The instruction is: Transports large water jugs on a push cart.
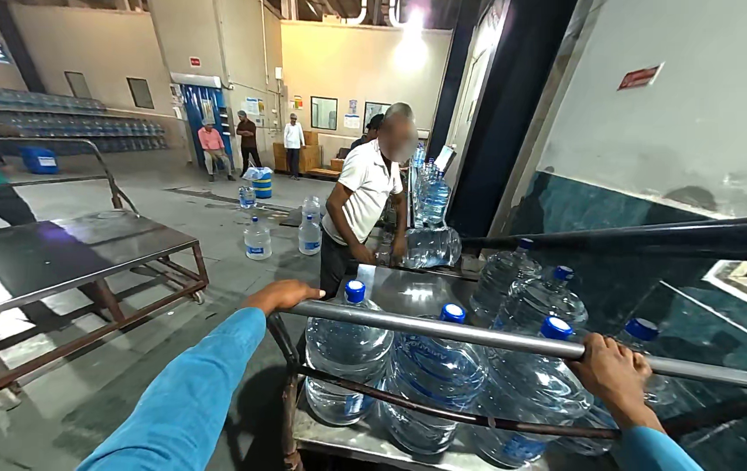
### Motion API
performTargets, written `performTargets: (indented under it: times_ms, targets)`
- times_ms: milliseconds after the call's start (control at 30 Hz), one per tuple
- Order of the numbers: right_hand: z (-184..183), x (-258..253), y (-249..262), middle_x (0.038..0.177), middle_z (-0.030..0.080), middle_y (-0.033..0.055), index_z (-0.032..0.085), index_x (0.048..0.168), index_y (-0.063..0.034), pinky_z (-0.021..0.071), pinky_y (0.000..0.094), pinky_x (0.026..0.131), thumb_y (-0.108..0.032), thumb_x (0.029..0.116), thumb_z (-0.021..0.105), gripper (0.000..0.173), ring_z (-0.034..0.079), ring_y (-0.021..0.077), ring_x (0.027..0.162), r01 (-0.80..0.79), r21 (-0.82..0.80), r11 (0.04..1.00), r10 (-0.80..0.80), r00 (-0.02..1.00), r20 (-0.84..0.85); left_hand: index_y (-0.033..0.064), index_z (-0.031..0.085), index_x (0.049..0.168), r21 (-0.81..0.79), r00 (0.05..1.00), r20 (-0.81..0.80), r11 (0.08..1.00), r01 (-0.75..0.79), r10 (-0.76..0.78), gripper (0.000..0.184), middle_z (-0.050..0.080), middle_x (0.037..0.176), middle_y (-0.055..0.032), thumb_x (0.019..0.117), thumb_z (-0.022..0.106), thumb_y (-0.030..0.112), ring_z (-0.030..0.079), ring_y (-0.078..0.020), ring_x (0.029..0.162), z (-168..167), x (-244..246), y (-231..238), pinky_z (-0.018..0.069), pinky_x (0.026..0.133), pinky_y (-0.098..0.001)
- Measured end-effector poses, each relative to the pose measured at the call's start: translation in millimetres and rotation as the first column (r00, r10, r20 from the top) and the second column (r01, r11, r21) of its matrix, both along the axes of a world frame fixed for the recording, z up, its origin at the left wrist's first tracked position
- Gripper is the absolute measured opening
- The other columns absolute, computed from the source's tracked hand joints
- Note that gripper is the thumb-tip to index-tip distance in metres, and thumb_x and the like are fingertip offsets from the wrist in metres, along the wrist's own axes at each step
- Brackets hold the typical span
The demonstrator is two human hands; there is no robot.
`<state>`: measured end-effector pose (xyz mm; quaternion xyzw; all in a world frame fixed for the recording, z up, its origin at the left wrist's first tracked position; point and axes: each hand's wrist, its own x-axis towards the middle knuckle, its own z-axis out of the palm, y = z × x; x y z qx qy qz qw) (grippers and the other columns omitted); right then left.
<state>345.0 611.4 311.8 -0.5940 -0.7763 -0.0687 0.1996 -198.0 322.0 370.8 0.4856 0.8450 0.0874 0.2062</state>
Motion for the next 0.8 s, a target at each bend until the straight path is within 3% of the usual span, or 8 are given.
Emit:
performTargets:
  times_ms: [233, 500, 800]
  targets:
    - [2.6, 0.3, -2.6, 0.126, 0.064, 0.0265, 0.064, 0.120, 0.0008, 0.0300, 0.0686, 0.112, -0.020, 0.0780, 0.089, 0.053, 0.053, 0.0476, 0.129, -0.005, -0.017, 1.000, 0.005, 1.000, -0.008, 0.0056, 0.066, 0.133, -0.001, 1.000, -0.014, 1.000, 0.007, -0.007, 0.067, 0.063, 0.138, -0.0202, 0.1072, 0.036, 0.060, 0.054, -0.0375, 0.135, 1.9, 3.0, -1.0, 0.0374, 0.112, -0.0643]
    - [0.0, 1.5, -2.7, 0.125, 0.064, 0.0274, 0.065, 0.119, 0.0016, 0.0317, 0.0700, 0.110, -0.019, 0.0778, 0.090, 0.052, 0.054, 0.0491, 0.127, -0.024, 0.012, 1.000, 0.024, 1.000, -0.013, 0.0088, 0.068, 0.132, 0.033, 1.000, 0.009, 0.999, -0.025, 0.025, 0.066, 0.064, 0.137, -0.0197, 0.1059, 0.038, 0.062, 0.055, -0.0386, 0.135, -2.1, -1.3, -1.2, 0.0374, 0.111, -0.0674]
    - [2.4, -0.6, -6.0, 0.127, 0.063, 0.0268, 0.064, 0.118, 0.0021, 0.0303, 0.0698, 0.111, -0.018, 0.0793, 0.088, 0.050, 0.053, 0.0478, 0.129, -0.009, 0.001, 1.000, 0.009, 1.000, -0.019, 0.0064, 0.067, 0.132, 0.068, 0.997, 0.065, 0.997, -0.035, 0.031, 0.060, 0.063, 0.137, -0.0212, 0.1083, 0.040, 0.054, 0.055, -0.0388, 0.134, 3.0, 6.3, -4.9, 0.0367, 0.112, -0.0651]
